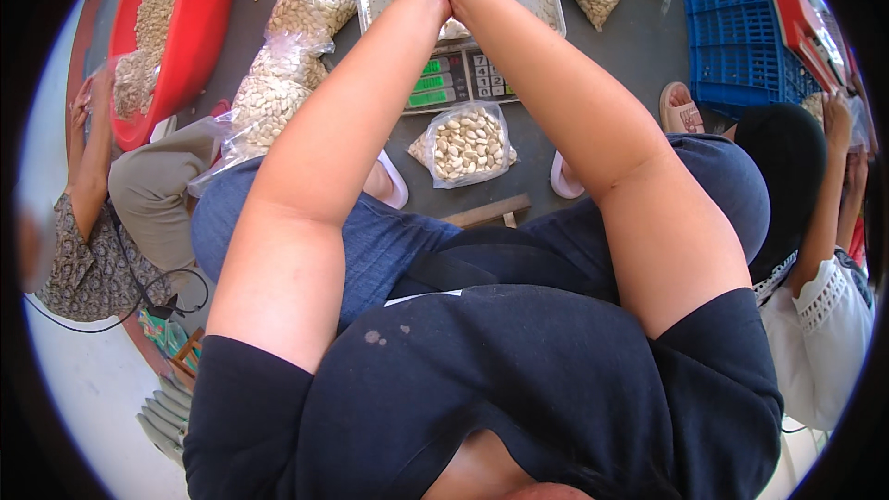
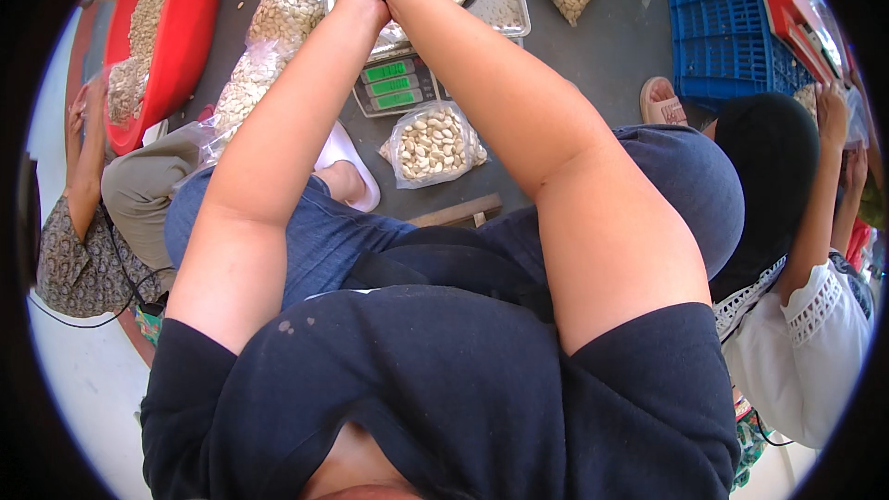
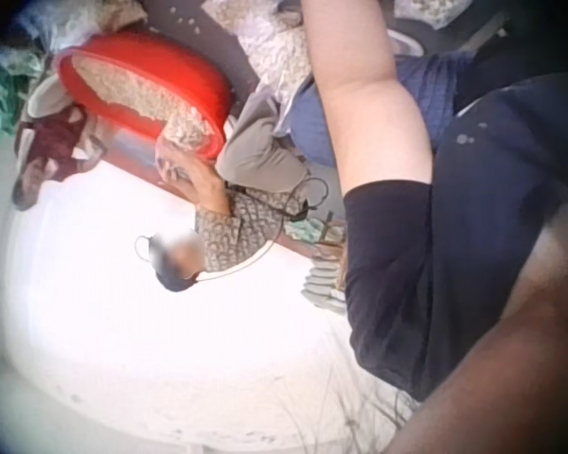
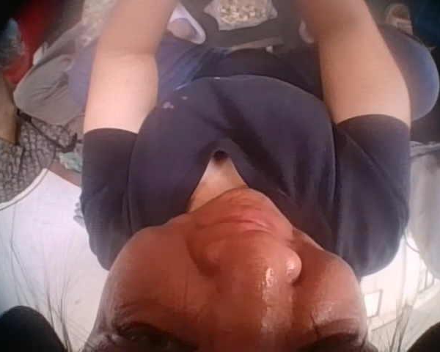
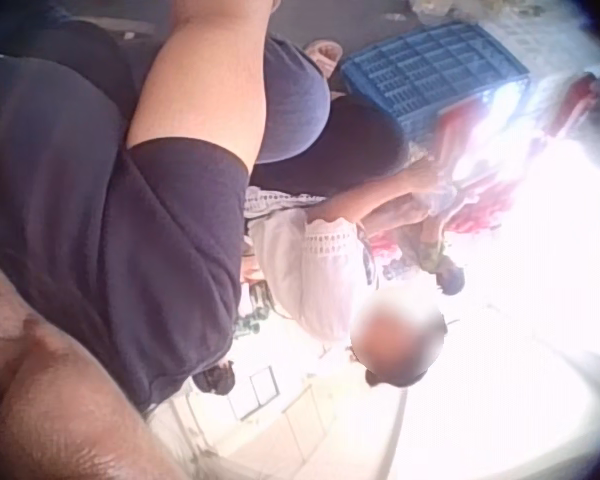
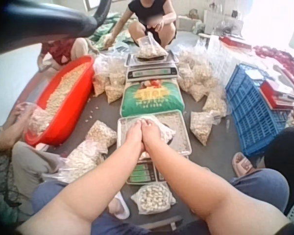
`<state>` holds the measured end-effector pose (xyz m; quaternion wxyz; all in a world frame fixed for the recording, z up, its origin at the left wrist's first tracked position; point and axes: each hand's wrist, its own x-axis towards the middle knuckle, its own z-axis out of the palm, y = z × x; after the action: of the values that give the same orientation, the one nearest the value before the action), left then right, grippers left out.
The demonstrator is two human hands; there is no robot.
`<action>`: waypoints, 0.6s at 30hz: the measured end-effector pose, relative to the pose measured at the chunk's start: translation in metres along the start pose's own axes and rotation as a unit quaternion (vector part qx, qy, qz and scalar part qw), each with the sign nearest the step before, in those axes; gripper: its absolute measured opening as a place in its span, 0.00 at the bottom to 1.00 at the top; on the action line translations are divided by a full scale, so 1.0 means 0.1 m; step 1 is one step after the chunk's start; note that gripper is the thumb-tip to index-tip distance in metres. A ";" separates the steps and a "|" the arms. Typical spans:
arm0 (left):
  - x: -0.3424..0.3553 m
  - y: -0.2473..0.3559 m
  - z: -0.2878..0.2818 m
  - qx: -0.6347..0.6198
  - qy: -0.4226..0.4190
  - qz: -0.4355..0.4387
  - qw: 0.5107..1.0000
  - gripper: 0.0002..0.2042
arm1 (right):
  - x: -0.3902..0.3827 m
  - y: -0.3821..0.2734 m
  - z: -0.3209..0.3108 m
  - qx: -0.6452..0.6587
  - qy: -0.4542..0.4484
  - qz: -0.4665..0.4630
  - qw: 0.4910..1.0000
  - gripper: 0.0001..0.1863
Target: The person scoops nuts from a scale into plastic bags, occasionally adding or removing small amounts by hand to reach a specific weight, and then places the filled bags on the floor.
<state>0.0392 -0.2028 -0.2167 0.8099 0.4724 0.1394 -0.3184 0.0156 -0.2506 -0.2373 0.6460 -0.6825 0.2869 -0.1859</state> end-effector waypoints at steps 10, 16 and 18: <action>-0.04 -0.10 -0.06 0.015 0.051 0.000 0.999 0.12 | -0.24 -0.10 0.04 0.137 0.089 0.101 0.981 0.11; 0.33 -0.14 -0.28 -0.008 0.026 -0.035 0.999 0.12 | -0.07 0.15 0.07 -0.003 0.035 -0.009 0.999 0.13; 0.40 -0.14 -0.34 -0.017 0.019 -0.030 0.999 0.12 | -0.09 0.09 0.10 0.022 0.034 0.007 0.999 0.12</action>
<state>0.0630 -0.1939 -0.2650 0.8054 0.4599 0.1740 -0.3310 0.0136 -0.2374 -0.2462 0.6519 -0.6595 0.3096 -0.2104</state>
